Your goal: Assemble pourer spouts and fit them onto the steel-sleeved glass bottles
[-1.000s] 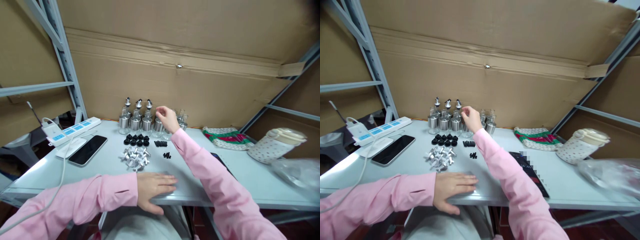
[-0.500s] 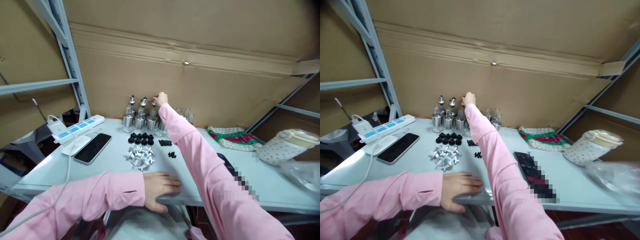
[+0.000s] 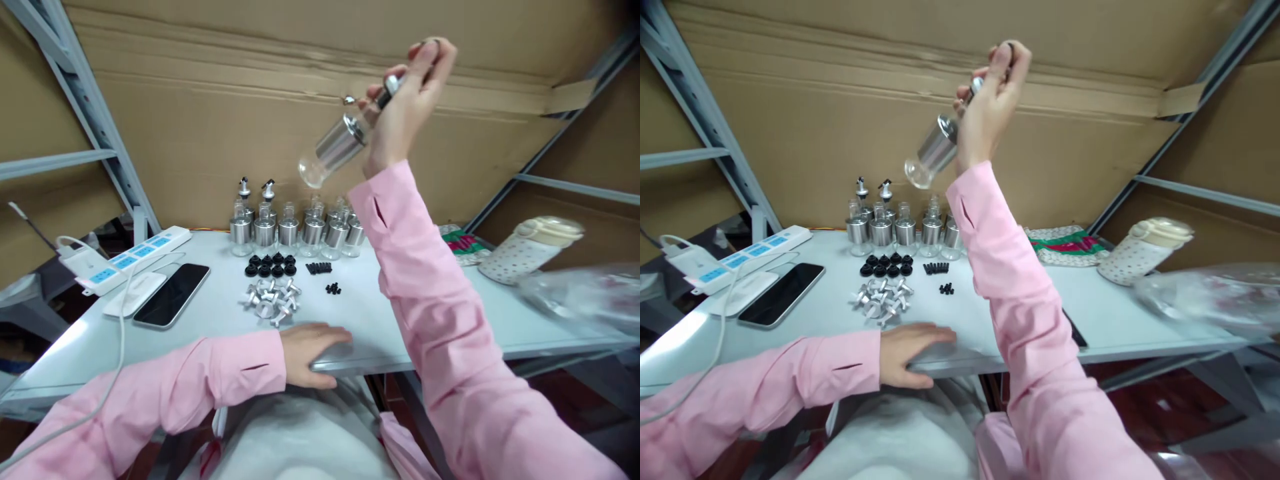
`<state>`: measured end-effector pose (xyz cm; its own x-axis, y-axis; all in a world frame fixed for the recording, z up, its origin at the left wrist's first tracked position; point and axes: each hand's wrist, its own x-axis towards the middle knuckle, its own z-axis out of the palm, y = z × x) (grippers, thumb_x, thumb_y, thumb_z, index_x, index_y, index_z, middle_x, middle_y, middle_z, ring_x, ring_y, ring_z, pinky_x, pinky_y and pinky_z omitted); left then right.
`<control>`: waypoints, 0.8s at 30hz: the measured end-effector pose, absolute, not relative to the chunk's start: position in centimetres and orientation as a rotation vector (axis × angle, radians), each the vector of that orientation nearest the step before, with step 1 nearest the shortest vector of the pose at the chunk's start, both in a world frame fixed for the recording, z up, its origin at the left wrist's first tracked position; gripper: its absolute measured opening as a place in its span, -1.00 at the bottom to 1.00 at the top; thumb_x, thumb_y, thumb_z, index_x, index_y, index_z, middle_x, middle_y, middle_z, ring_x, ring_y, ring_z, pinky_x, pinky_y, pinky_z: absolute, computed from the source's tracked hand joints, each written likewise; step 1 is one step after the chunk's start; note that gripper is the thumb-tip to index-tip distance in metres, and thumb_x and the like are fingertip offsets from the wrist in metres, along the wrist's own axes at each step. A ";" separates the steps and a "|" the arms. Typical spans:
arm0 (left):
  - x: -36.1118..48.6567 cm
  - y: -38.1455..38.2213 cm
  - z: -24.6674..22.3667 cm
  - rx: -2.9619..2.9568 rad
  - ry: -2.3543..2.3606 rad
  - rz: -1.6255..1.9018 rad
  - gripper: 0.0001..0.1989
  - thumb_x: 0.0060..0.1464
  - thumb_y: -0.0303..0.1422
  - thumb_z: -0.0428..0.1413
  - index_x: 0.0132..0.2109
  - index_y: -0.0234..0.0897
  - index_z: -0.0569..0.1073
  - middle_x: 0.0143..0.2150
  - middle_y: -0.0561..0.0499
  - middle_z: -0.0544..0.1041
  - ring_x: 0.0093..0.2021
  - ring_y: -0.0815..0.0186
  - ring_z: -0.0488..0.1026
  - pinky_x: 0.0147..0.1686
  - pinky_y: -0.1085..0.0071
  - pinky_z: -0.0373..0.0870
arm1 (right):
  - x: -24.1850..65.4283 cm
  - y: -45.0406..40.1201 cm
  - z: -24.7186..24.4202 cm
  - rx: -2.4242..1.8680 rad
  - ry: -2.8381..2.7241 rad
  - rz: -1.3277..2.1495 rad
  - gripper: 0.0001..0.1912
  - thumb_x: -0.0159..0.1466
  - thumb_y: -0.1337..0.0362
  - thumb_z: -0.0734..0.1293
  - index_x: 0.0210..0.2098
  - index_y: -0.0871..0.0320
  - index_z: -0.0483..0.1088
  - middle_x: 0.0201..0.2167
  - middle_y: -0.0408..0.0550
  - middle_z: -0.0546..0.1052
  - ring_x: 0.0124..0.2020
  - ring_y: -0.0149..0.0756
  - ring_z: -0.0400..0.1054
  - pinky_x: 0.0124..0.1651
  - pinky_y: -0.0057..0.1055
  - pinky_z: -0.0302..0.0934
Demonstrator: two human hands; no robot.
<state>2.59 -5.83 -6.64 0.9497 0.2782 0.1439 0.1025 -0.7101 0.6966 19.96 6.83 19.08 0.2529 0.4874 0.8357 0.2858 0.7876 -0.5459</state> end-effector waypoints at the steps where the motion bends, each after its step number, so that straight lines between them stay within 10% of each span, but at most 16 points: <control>1: 2.6 -5.6 -6.9 2.245 0.336 0.367 -0.25 -0.15 -0.20 0.19 0.18 -0.27 0.11 0.22 -0.25 0.20 0.21 0.03 0.16 0.18 0.06 0.06 | 19.8 4.5 18.6 -0.607 -1.181 0.131 -0.73 0.34 0.12 -0.17 -0.31 -0.01 0.04 -0.43 -0.22 0.19 -0.52 -0.55 0.25 -0.52 -0.58 0.13; 9: 3.4 -3.9 -7.6 1.592 0.351 0.632 0.16 -0.56 -0.14 0.37 0.18 -0.25 -0.08 0.28 -0.38 -0.07 0.30 0.04 -0.07 0.25 0.03 -0.18 | 17.2 -8.8 7.9 -0.689 -1.361 0.580 -0.87 0.27 0.15 0.14 -0.36 0.04 0.16 -0.54 -0.23 0.25 -0.67 -0.53 0.16 -0.65 -0.54 0.07; 24: 3.4 -5.1 -6.0 1.617 0.380 0.708 -0.29 -0.33 -0.35 0.33 0.03 -0.35 0.29 -0.05 -0.17 0.46 -0.01 0.08 0.38 0.01 0.14 0.26 | 14.9 -8.7 1.3 -0.767 -1.323 0.716 -0.68 0.19 0.02 0.18 -0.13 0.01 0.12 -0.40 -0.13 0.38 -0.51 -0.39 0.33 -0.43 -0.39 0.29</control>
<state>3.42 -5.10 -6.00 0.7557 0.6139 0.2283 -0.1488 -0.1786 0.9726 14.92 -8.68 1.30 0.1132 0.8191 0.5623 -0.0235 0.5680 -0.8227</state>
